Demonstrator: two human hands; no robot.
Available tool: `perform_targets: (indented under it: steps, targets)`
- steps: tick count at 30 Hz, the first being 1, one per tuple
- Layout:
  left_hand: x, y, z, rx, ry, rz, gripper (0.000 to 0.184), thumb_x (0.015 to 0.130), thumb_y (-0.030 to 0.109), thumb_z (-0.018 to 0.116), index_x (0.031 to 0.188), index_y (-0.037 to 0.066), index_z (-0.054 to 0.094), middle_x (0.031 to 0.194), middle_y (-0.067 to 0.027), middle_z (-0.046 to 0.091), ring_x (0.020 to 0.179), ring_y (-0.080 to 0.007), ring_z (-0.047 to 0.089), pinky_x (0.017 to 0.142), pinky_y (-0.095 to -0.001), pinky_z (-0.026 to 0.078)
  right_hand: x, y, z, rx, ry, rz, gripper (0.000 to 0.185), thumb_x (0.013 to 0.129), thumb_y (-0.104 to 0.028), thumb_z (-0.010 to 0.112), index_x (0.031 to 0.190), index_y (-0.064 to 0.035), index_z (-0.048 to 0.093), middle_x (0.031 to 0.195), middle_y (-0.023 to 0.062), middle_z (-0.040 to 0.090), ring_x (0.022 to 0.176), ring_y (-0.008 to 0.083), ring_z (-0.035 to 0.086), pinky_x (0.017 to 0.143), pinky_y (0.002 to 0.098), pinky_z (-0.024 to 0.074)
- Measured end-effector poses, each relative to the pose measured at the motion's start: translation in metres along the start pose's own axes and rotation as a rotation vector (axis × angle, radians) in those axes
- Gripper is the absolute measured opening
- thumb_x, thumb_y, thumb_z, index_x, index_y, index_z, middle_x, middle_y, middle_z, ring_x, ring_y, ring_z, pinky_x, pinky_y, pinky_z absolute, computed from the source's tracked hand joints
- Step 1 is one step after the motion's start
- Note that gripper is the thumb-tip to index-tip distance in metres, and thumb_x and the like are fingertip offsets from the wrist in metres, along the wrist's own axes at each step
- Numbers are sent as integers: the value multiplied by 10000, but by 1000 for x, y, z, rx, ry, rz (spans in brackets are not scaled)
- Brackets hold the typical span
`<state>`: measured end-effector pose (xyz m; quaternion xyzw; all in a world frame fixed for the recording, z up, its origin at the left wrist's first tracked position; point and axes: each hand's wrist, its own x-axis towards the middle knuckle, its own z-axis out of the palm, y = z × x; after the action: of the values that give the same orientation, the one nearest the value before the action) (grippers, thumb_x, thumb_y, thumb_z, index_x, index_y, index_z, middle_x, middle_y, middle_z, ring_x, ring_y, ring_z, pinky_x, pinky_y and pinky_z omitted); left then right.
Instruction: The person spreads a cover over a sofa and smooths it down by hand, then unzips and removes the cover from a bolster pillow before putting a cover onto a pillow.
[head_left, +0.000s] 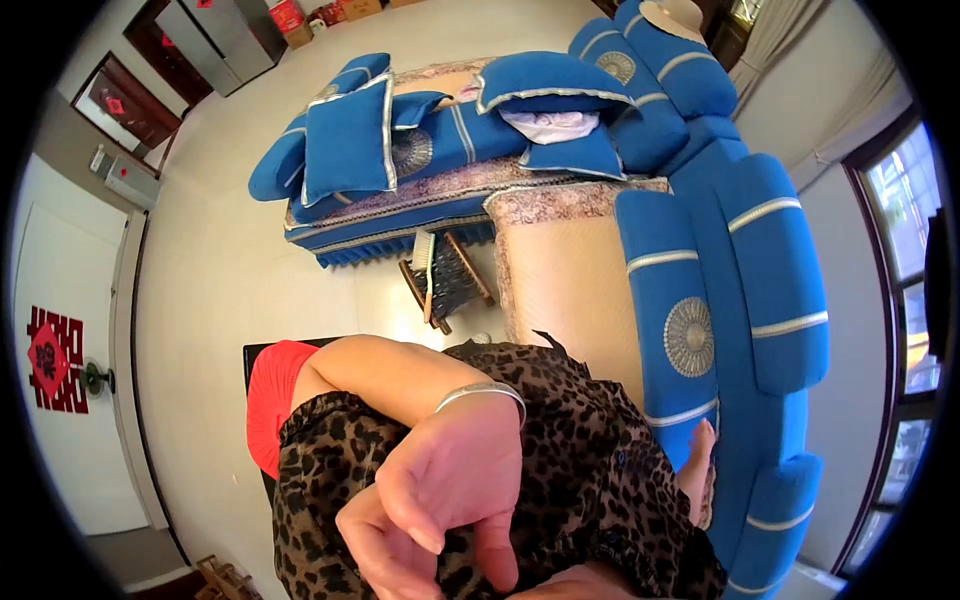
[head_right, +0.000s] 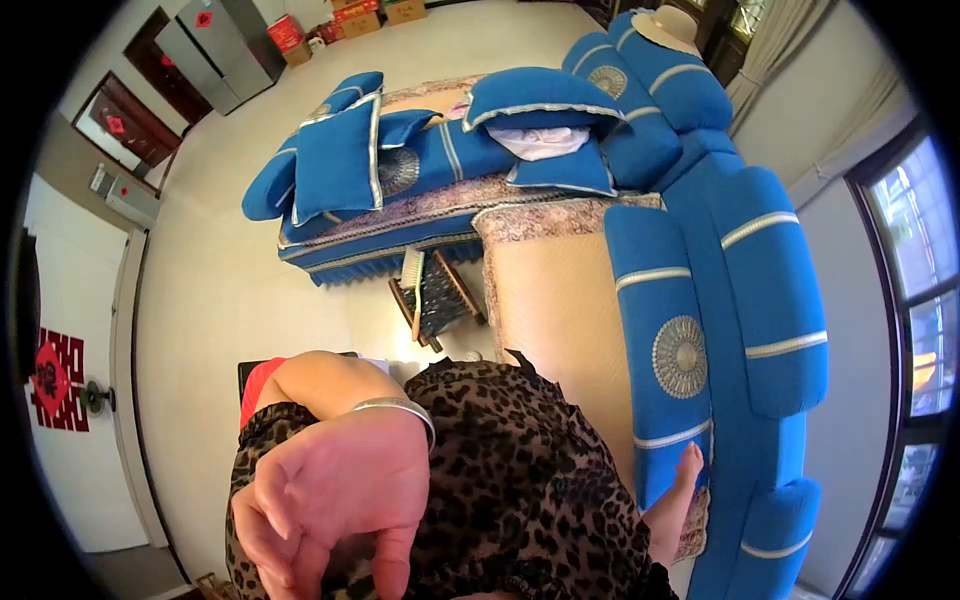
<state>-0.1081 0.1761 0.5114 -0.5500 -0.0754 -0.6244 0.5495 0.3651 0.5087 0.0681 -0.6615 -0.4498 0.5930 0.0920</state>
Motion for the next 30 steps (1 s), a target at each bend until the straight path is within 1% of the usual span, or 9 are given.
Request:
perform_targets:
  steps: [1,3,8,11,15,18,21,25,30]
  targets:
    - [0,0,-2,24,-22,5,433,833,175,646,1255,232,564,1352,118,473,1203,-163,401,924,-375,369,30,19,-8,-59,-54,72,642,944,-500,451,1453,-148,278,1462,106,281,1331,254,320,1103,422,212]
    - [-3,2,-7,78,-71,15,453,826,169,647,1265,232,555,1354,118,471,1203,-164,399,922,-371,364,12,12,29,-18,277,-41,267,912,-351,553,881,-97,627,685,-27,511,579,134,476,501,320,382]
    - [9,-4,-1,24,36,80,444,799,137,676,1229,214,596,1284,106,529,1198,-180,407,940,-363,350,100,108,-18,-10,34,-17,268,892,-369,575,961,-114,620,753,5,554,622,165,518,524,369,397]
    - [-3,-3,-10,282,-7,157,486,923,275,538,1397,296,431,1408,109,426,1184,-159,437,968,-363,413,107,88,-5,-19,46,71,315,884,-389,583,1046,-119,597,842,26,575,705,181,534,579,407,406]
    - [0,-4,-26,115,-65,-25,483,793,95,691,1245,232,587,1282,115,526,1231,-175,390,950,-351,352,64,57,22,-32,120,143,408,880,-413,583,1168,-125,556,968,50,589,828,198,545,661,432,410]
    - [-6,-20,-36,258,-20,23,405,833,148,653,1234,142,599,1223,26,584,1151,-190,469,922,-349,389,9,14,38,-47,12,-4,468,884,-424,582,1234,-119,519,1085,68,584,926,201,545,721,418,410]
    - [-28,-27,-66,506,-110,-20,381,858,271,656,1231,246,580,1138,14,528,981,-177,488,795,-313,478,-36,-5,55,-79,-8,-64,466,887,-418,582,1232,-111,520,1070,66,591,907,196,550,710,405,415]
    - [-142,-91,-166,604,-426,-632,481,796,331,687,1220,138,565,1160,-96,549,1037,-261,510,868,-364,448,-73,-19,96,-145,9,-54,463,890,-411,582,1230,-101,521,1050,64,599,881,188,556,696,388,421]
    - [-327,-126,-389,1461,-540,-1606,657,719,405,726,1206,2,547,1188,-232,576,1107,-366,538,959,-428,409,-118,-38,146,-213,59,-24,460,895,-402,582,1226,-89,523,1025,61,610,849,178,564,679,366,429]
